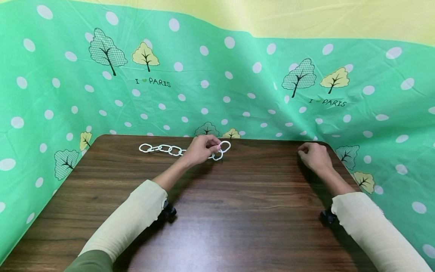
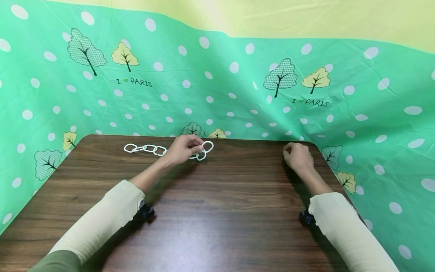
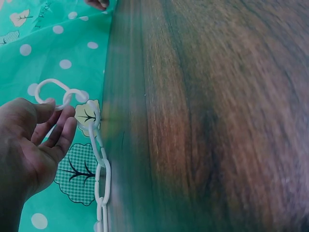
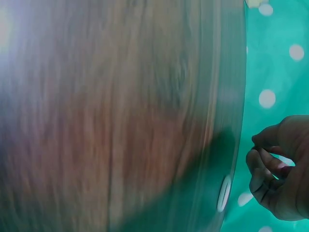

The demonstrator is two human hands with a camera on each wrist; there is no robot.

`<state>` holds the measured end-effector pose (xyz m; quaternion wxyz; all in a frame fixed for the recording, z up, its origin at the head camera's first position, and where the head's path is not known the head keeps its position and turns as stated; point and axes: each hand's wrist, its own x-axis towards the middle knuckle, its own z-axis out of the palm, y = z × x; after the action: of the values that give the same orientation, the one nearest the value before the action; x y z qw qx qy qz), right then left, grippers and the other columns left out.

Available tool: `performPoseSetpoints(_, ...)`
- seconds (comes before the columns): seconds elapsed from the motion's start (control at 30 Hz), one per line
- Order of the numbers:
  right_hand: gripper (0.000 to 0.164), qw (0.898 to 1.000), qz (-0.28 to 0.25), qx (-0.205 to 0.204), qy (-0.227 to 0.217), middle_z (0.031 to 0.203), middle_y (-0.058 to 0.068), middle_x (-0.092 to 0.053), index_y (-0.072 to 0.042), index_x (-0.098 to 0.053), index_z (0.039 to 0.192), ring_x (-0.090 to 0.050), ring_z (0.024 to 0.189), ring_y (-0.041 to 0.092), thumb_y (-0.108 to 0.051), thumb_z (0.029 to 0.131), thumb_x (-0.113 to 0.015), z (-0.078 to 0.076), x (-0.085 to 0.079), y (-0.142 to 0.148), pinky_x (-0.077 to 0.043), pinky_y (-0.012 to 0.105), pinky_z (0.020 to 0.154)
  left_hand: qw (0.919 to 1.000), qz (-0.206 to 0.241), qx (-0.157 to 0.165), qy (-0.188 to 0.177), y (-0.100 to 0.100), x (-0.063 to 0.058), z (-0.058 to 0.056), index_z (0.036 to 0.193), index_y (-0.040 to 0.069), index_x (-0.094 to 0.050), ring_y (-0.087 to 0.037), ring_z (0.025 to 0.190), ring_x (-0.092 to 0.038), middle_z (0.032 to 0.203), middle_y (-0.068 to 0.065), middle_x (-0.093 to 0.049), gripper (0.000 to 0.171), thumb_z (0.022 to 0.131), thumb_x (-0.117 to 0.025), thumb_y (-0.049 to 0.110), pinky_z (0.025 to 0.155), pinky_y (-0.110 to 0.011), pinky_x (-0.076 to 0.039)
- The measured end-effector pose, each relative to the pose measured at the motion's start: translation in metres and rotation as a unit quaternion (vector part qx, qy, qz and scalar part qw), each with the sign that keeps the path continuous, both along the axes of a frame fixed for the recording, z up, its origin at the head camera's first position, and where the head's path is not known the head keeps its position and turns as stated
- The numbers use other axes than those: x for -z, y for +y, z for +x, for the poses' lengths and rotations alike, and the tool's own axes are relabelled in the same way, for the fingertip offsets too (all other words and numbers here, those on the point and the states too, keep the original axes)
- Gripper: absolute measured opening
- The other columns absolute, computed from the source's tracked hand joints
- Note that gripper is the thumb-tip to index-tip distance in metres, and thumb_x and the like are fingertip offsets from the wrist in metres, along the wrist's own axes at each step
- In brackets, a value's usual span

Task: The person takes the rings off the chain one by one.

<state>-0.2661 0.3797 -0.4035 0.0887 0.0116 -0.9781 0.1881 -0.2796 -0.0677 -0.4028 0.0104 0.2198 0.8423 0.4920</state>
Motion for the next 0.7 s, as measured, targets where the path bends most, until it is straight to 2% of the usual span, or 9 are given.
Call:
performPoseSetpoints(0.2, 0.027, 1.0, -0.009, -0.026, -0.011, 0.115, 0.03, -0.078, 0.004, -0.078, 0.125, -0.073, 0.091, 0.041, -0.016, 0.111, -0.067, 0.002, -0.002, -0.027, -0.059, 0.059, 0.076, 0.9999, 0.007, -0.006, -0.009, 0.003, 0.0, 0.001, 0.123, -0.005, -0.077, -0.026, 0.102, -0.082, 0.112, -0.016, -0.084, 0.019, 0.108, -0.075, 0.007, 0.082, -0.026, -0.061)
performPoseSetpoints(0.43, 0.022, 0.998, -0.011, -0.068, 0.001, 0.109, 0.026, -0.08, 0.003, -0.081, 0.119, -0.074, 0.097, 0.041, -0.013, 0.109, -0.07, 0.004, -0.002, -0.057, -0.06, 0.06, 0.085, 0.9996, 0.023, -0.014, -0.009, 0.006, 0.002, 0.002, 0.12, -0.004, -0.077, -0.032, 0.102, -0.083, 0.109, -0.017, -0.084, 0.016, 0.107, -0.076, 0.004, 0.08, -0.024, -0.06)
performPoseSetpoints(0.7, 0.018, 0.994, -0.019, -0.107, 0.005, 0.106, 0.022, -0.082, 0.001, -0.083, 0.116, -0.075, 0.095, 0.038, -0.012, 0.108, -0.072, 0.005, -0.003, -0.093, -0.061, 0.058, 0.085, 0.9988, 0.045, -0.014, -0.016, 0.007, 0.004, 0.002, 0.121, -0.001, -0.076, -0.034, 0.102, -0.084, 0.108, -0.017, -0.082, 0.015, 0.107, -0.076, 0.003, 0.08, -0.024, -0.061)
